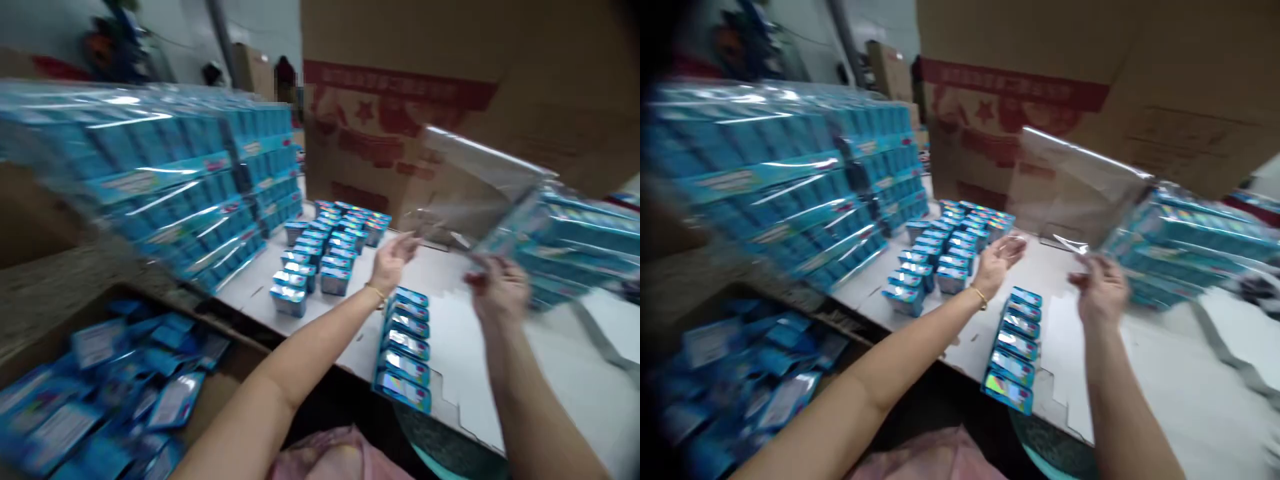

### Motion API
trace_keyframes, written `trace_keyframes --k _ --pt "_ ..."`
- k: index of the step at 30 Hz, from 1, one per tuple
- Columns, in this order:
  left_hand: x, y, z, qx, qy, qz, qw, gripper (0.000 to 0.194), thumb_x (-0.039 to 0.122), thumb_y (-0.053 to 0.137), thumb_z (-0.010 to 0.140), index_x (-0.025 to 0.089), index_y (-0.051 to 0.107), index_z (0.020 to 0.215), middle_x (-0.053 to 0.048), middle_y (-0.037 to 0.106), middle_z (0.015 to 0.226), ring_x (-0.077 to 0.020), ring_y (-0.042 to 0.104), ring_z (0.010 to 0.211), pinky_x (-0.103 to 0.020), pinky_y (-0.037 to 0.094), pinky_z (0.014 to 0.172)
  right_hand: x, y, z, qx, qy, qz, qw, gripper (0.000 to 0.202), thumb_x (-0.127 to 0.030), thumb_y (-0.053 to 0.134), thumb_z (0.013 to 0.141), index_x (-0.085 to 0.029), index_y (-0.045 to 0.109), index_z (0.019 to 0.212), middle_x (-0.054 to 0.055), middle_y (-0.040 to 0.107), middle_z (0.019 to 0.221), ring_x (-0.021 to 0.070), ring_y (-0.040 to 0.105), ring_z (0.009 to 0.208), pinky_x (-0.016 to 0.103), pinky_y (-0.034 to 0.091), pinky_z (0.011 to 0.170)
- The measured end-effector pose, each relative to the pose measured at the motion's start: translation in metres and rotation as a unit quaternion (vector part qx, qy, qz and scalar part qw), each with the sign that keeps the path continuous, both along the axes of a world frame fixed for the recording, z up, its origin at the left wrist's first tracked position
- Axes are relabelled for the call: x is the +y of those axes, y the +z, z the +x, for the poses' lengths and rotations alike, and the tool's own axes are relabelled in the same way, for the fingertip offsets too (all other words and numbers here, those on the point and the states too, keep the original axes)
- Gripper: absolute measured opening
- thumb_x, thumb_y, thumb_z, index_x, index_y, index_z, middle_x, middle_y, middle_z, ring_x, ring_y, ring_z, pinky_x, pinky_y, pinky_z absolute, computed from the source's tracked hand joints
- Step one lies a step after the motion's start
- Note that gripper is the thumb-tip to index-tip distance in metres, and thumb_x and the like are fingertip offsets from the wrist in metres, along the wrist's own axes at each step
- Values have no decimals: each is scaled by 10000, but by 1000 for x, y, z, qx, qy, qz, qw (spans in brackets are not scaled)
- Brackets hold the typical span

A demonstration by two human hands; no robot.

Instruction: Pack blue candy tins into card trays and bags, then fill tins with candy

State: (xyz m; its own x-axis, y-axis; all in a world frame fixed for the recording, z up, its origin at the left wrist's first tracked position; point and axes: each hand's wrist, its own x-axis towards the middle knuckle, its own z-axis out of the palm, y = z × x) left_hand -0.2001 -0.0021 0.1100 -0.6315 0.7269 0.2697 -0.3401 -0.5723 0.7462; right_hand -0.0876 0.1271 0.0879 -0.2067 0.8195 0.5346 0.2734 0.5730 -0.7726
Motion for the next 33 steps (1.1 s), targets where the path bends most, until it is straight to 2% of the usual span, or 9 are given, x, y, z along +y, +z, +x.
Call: trace_keyframes --k 3,5,12,15,19,23,26,30,33 --pt "33 -56 -12 -64 47 -187 979 270 258 432 828 87 537 1009 -139 622 991 -129 599 891 -290 437 851 10 -32 7 143 82 -290 943 299 -425 584 642 -150 544 752 126 656 809 139 612 567 268 471 541" --pt "47 -88 -13 -61 74 -267 959 271 271 391 844 96 544 983 -131 633 954 -121 604 872 -268 452 820 14 -61 0 165 90 -366 911 289 -386 630 592 -143 535 717 81 650 736 129 601 564 264 481 562" --pt "36 -149 4 21 106 -363 925 202 223 524 739 133 608 899 -103 643 980 -213 542 1014 -343 398 906 -10 -129 13 -5 61 -279 958 240 -365 499 686 -144 593 677 32 622 638 148 550 608 251 421 588" --pt "28 -155 10 63 119 -380 915 238 199 517 728 155 611 942 -76 600 1097 -208 472 1112 -335 317 984 -27 -135 15 -80 12 -207 975 311 -372 378 760 -160 605 787 37 637 763 154 547 697 245 401 648" --pt "17 -161 10 90 125 -408 900 293 237 461 753 131 594 992 -88 583 1123 -214 465 1120 -342 320 979 -43 -133 9 -101 -28 -234 967 352 -373 321 788 -156 598 809 54 633 763 161 547 699 243 401 638" --pt "-8 -169 7 182 120 -448 867 304 283 439 749 136 617 947 -54 665 897 -215 564 958 -315 432 836 -64 -130 11 -129 -30 -295 946 358 -367 324 788 -154 606 728 57 615 670 177 544 640 260 409 585" --pt "-31 -167 5 242 97 -479 838 381 299 451 732 113 577 1040 -26 647 676 -200 596 739 -294 461 677 -81 -128 24 -152 -5 -303 941 357 -313 339 792 -135 579 988 42 613 664 178 556 632 264 417 573" --pt "-53 -148 3 416 48 -521 744 671 250 428 745 62 169 1334 15 575 582 -161 546 564 -266 416 578 -95 -119 51 -323 15 -215 921 473 -233 329 819 -141 317 1283 19 595 648 172 551 590 256 393 549" --pt "-53 -133 0 562 34 -497 661 512 225 370 785 174 318 1292 -29 577 703 -166 539 625 -267 394 585 -96 -107 62 -479 28 -70 875 361 -180 344 826 -205 451 1169 57 595 786 171 547 687 249 371 584"
